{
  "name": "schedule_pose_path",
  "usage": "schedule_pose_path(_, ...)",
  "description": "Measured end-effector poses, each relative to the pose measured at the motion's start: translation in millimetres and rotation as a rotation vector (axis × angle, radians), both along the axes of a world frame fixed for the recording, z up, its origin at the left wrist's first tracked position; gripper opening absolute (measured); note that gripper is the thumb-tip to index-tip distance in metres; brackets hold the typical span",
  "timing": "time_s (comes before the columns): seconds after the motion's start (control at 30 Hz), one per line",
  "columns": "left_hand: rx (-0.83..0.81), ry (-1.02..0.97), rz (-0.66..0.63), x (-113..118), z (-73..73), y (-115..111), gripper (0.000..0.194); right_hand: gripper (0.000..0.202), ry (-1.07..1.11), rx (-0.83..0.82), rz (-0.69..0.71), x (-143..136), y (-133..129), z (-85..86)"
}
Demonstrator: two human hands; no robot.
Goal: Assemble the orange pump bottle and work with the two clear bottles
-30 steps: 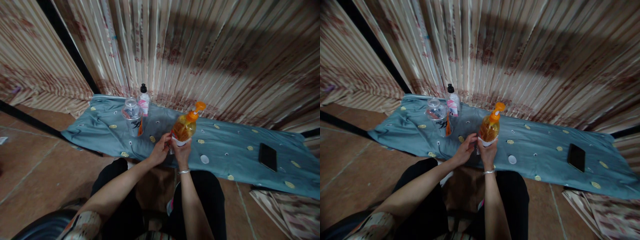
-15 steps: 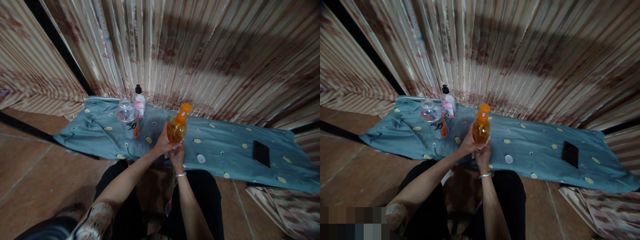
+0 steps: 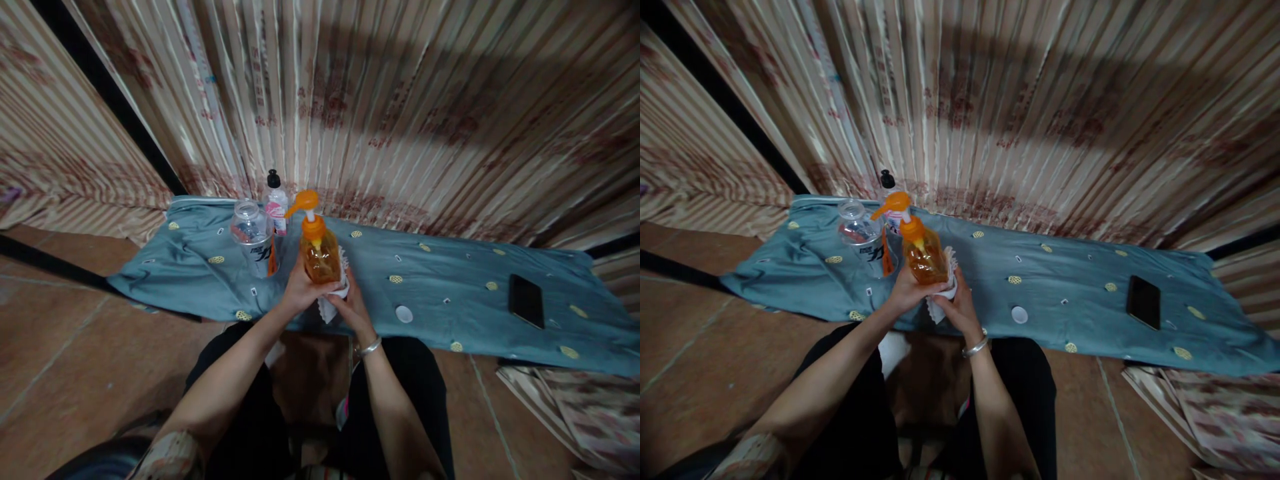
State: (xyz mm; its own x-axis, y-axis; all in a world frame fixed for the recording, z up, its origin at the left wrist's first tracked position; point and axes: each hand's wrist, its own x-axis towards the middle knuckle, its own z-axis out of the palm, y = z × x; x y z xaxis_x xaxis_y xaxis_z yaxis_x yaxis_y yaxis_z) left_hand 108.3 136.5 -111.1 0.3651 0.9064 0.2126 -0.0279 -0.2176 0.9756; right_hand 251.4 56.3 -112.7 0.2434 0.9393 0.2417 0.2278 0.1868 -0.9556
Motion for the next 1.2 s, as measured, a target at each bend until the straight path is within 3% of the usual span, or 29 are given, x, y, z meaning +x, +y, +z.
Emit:
schedule_pose_path(0.23,-0.057,0.020,-0.011,-33,23.2,-19,0.082,0.084,0.190,-0.051,0.119,-19,-10,5.6)
schedule_pose_path(0.4,-0.057,0.061,-0.011,-50,30.5,-29,0.076,0.088,0.325,-0.085,0.094,-36,-21,-9.8)
schedule_pose_path(0.57,-0.051,0.094,-0.015,-65,35.1,-33,0.062,0.076,0.580,-0.218,-0.012,-63,-35,-29.9)
schedule_pose_path(0.77,-0.043,0.134,0.041,-77,33.4,-35,0.070,0.072,0.698,-0.342,-0.056,-85,-55,-44.2)
schedule_pose_path(0.87,-0.040,0.142,0.040,-81,33.7,-37,0.071,0.064,0.604,-0.339,-0.145,-71,-63,-42.8)
schedule_pose_path(1.0,-0.040,0.150,0.033,-85,34.4,-38,0.075,0.060,0.238,-0.231,-0.314,-36,-54,-25.9)
schedule_pose_path(1.1,-0.034,0.156,0.041,-87,34.0,-37,0.079,0.080,-0.074,-0.149,-0.358,-19,-27,-14.2)
schedule_pose_path(1.2,-0.018,0.162,0.054,-88,33.5,-36,0.080,0.109,-0.302,-0.138,-0.333,-16,4,-16.8)
